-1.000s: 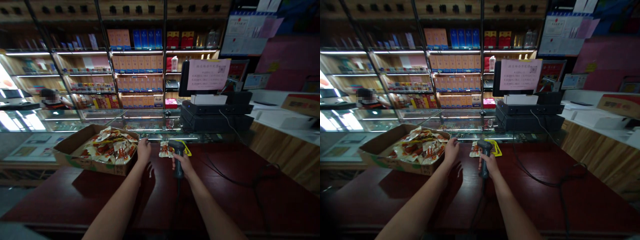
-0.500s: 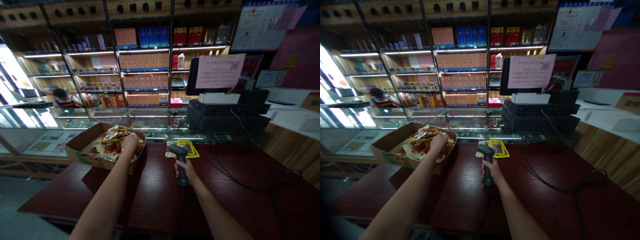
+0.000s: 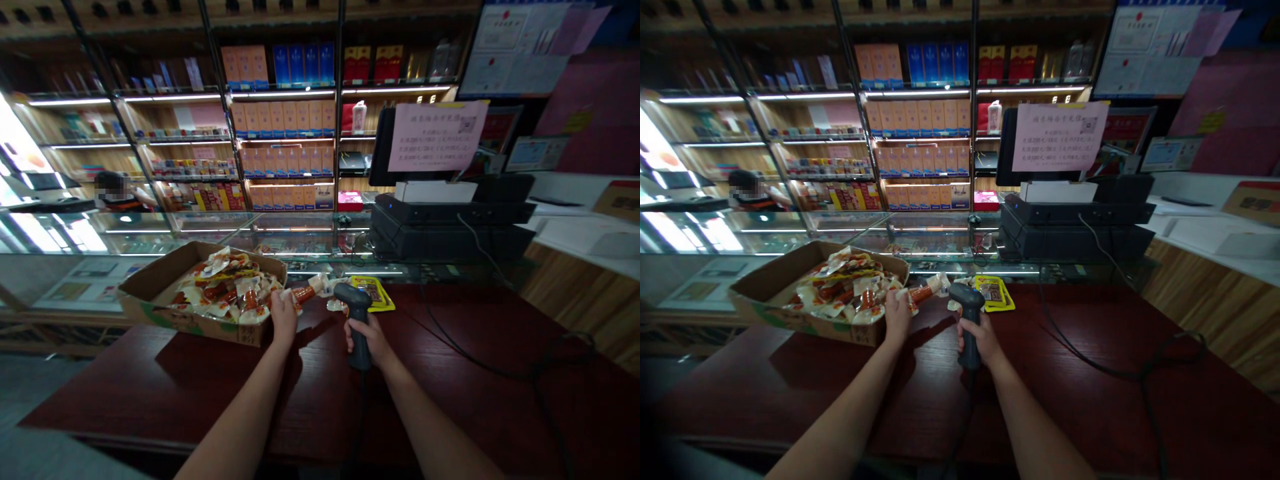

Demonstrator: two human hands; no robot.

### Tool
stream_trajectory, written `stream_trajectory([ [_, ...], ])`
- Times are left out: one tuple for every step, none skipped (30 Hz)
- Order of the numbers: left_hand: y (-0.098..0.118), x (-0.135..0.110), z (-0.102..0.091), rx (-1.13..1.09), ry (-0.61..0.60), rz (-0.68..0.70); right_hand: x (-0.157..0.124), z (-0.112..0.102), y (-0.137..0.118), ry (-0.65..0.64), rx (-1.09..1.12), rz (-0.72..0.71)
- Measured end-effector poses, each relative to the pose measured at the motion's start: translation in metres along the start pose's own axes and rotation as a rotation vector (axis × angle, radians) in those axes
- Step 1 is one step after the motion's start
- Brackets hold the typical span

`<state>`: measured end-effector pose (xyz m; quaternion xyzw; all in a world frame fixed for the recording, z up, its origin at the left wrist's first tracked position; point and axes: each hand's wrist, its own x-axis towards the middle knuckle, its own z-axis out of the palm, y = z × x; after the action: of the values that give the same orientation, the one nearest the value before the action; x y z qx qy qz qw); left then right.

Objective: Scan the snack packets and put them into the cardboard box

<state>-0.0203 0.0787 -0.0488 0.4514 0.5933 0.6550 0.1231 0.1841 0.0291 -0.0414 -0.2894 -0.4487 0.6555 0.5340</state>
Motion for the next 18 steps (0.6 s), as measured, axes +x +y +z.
stream_trajectory([
  [-0.005,-0.006,0.002,-0.005,-0.012,-0.012,0.000,0.000,0.000,0.006,-0.020,-0.001],
  [-0.009,-0.010,0.003,-0.009,-0.012,-0.019,0.000,0.000,0.000,0.013,-0.040,-0.001],
  [-0.010,-0.013,0.004,-0.013,-0.003,-0.024,0.000,0.000,-0.001,0.021,-0.062,0.005],
  [-0.011,-0.015,0.004,-0.017,0.012,-0.029,0.001,0.000,-0.001,0.029,-0.084,0.018],
  [-0.010,-0.016,0.004,-0.016,0.029,-0.033,0.001,0.000,-0.001,0.036,-0.105,0.035],
  [-0.008,-0.016,0.004,-0.015,0.042,-0.037,0.001,0.000,-0.001,0.044,-0.121,0.053],
  [-0.007,-0.016,0.004,-0.014,0.053,-0.042,0.001,0.000,-0.001,0.048,-0.136,0.070],
  [-0.006,-0.016,0.005,-0.015,0.059,-0.045,0.002,-0.001,-0.001,0.050,-0.147,0.083],
  [-0.005,-0.015,0.006,-0.015,0.064,-0.048,0.002,-0.001,-0.001,0.051,-0.156,0.091],
  [-0.005,-0.015,0.006,-0.015,0.069,-0.048,0.002,-0.001,-0.001,0.053,-0.161,0.093],
  [-0.005,-0.015,0.007,-0.017,0.070,-0.044,0.002,-0.001,-0.001,0.055,-0.166,0.096],
  [-0.006,-0.015,0.007,-0.020,0.072,-0.041,0.001,-0.001,-0.001,0.057,-0.169,0.099],
  [-0.008,-0.014,0.007,-0.022,0.072,-0.040,0.001,-0.001,-0.002,0.060,-0.170,0.101],
  [-0.009,-0.014,0.008,-0.024,0.070,-0.042,0.001,-0.001,-0.002,0.064,-0.167,0.101],
  [-0.011,-0.014,0.008,-0.027,0.069,-0.047,0.001,-0.001,-0.002,0.067,-0.161,0.101],
  [-0.012,-0.014,0.008,-0.030,0.068,-0.051,0.001,0.000,-0.003,0.068,-0.156,0.102],
  [-0.013,-0.014,0.008,-0.029,0.068,-0.053,0.001,0.000,-0.003,0.069,-0.151,0.101],
  [-0.014,-0.014,0.008,-0.024,0.073,-0.053,0.001,0.001,-0.004,0.068,-0.149,0.102],
])
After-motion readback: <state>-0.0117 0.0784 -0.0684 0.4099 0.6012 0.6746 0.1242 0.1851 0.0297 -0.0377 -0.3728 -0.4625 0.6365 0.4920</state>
